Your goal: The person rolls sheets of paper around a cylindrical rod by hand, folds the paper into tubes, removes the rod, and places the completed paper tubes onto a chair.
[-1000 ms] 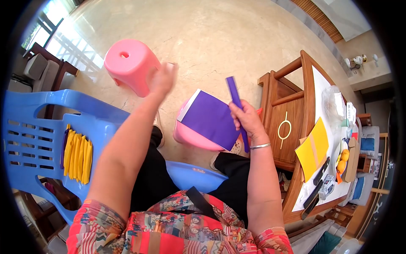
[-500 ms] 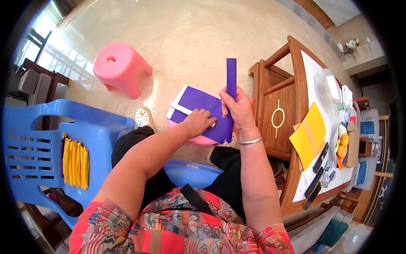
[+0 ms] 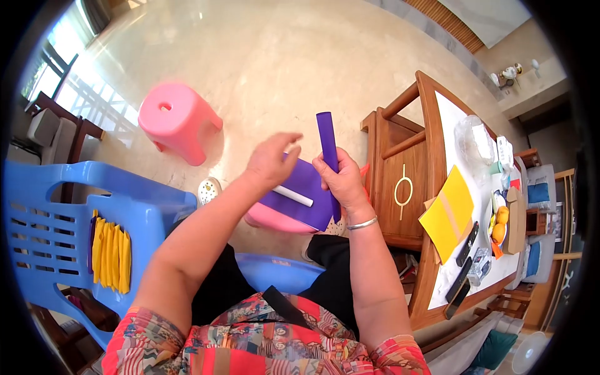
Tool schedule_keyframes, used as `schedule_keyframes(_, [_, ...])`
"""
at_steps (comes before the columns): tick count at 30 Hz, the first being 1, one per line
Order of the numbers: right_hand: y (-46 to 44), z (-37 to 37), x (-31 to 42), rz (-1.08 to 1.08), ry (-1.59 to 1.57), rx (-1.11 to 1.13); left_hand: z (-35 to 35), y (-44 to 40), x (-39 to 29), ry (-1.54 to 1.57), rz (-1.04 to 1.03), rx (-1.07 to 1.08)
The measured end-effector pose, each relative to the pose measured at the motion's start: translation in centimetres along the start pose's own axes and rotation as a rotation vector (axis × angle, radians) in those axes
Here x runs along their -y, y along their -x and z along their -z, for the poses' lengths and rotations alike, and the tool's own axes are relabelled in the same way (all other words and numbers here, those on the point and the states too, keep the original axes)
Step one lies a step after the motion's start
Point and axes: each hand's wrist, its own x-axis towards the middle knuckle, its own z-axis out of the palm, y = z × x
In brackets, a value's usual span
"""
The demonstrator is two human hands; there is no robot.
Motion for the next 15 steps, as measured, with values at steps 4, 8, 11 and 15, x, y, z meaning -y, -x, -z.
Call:
schedule_keyframes(4, [0.1,-0.1,0.9,-0.015,0.089,0.062,5.8,-2.1,-2.5,0.394,0.011,-0.16])
schedule_keyframes(8, [0.4,-0.7,1.5,-0.04,0.204,0.113,8.9,-1.9,-3.9,0.311,-0.069,-0.021])
schedule_keyframes(11, [0.3,-0.9,1.2,-0.027,0.308,0.138,9.3,-1.9,-3.8,0.286,-0.08,0.062])
schedule_keyframes(15, [0.6,-1.2,2.1,-0.036,0.36,0.174,9.4,-2.0,-3.4,0.234,-0.118,0.096])
